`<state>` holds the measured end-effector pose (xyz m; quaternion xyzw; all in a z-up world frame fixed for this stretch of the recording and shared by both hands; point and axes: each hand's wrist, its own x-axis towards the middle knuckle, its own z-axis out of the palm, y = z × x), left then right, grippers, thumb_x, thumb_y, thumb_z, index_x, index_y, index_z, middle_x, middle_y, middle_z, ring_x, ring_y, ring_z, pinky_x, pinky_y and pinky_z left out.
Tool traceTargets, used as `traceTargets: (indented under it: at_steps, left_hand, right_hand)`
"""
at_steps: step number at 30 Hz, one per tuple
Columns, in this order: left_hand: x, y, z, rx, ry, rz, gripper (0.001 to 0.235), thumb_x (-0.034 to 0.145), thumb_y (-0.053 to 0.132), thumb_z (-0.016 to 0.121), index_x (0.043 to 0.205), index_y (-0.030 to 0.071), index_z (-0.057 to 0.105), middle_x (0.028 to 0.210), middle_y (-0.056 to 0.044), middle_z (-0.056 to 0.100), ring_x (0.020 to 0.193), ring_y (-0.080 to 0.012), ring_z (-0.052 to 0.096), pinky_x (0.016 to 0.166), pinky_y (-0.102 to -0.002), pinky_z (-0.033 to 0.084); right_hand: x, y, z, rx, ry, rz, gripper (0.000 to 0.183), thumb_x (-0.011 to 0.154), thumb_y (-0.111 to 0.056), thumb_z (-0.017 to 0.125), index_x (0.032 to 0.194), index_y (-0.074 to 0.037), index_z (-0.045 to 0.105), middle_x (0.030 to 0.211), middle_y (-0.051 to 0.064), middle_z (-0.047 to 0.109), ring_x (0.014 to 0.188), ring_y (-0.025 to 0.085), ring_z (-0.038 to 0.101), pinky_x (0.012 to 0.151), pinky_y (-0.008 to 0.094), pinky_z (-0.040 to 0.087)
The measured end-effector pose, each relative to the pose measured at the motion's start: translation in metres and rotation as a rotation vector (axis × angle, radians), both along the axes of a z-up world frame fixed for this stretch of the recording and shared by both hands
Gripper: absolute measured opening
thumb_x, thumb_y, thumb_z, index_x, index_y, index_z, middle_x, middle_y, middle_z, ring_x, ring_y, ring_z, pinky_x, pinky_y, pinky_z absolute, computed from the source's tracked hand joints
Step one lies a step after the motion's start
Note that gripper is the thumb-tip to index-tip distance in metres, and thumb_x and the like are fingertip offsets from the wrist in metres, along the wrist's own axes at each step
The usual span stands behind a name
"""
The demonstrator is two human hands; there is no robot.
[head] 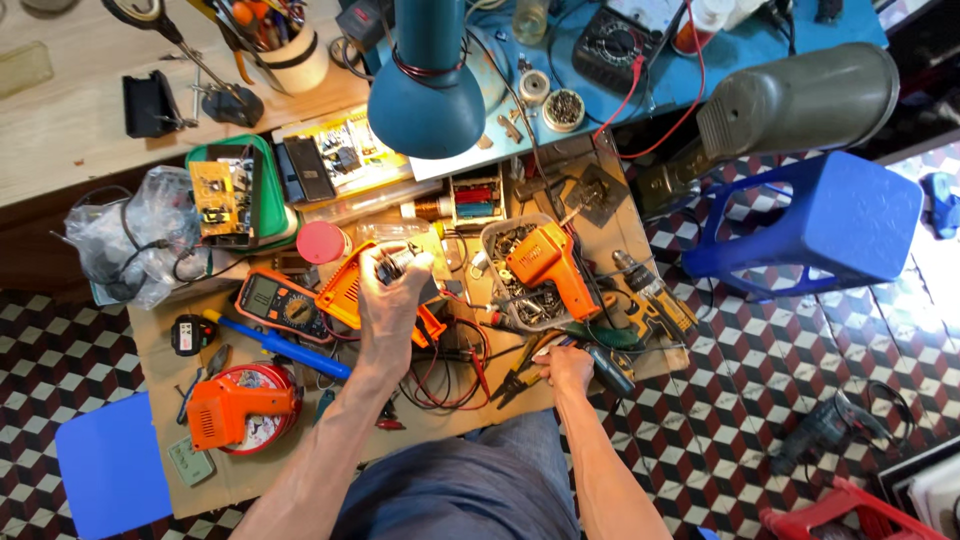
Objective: The person manipulates a small cylindrical electronic component, likely a motor, using a wooden stick to adjust internal parts. They then use a multimeter probe to test the component's electrical connections.
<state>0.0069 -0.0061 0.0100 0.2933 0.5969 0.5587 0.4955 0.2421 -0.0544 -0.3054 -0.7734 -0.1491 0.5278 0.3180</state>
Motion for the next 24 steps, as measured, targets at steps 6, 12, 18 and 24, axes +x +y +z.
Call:
traceTargets:
  at_steps: [6,12,18,24]
  left_hand:
    - [0.005,-0.009,-0.001,0.056,0.045,0.0,0.049,0.084,0.024,0.078,0.121,0.006,0.051,0.099,-0.005,0.066,0.087,-0.0119,0.066,0.078,-0.027,0.06]
    - [0.007,-0.019,-0.009,0.052,0.003,0.026,0.044,0.086,0.022,0.077,0.119,0.005,0.052,0.096,-0.004,0.062,0.083,-0.0105,0.063,0.076,-0.027,0.059]
    - [0.011,-0.029,-0.018,-0.02,-0.061,0.093,0.044,0.085,0.02,0.076,0.12,0.006,0.053,0.095,-0.001,0.061,0.083,-0.008,0.062,0.077,-0.026,0.058]
    - [0.016,-0.045,-0.034,0.002,-0.135,0.193,0.043,0.086,0.018,0.077,0.121,0.007,0.054,0.095,-0.002,0.06,0.082,-0.0096,0.06,0.075,-0.025,0.053]
  right_hand:
    - [-0.013,-0.003,0.045,-0.039,-0.173,0.142,0.026,0.092,-0.018,0.061,0.077,-0.002,0.074,0.07,0.01,0.077,0.049,0.015,0.065,0.056,0.031,0.055]
    - [-0.004,-0.017,0.116,0.34,-0.419,0.341,0.031,0.097,-0.027,0.064,0.084,0.0,0.071,0.061,0.011,0.071,0.053,0.018,0.069,0.057,0.035,0.054]
    - [0.026,0.02,0.164,0.616,-0.726,0.321,0.03,0.094,-0.023,0.067,0.116,-0.003,0.064,0.094,0.01,0.072,0.084,0.026,0.068,0.077,0.041,0.053]
    - [0.036,0.049,0.177,0.621,-1.009,0.595,0.031,0.089,-0.026,0.077,0.11,-0.005,0.068,0.101,0.012,0.061,0.101,0.034,0.06,0.088,0.046,0.048]
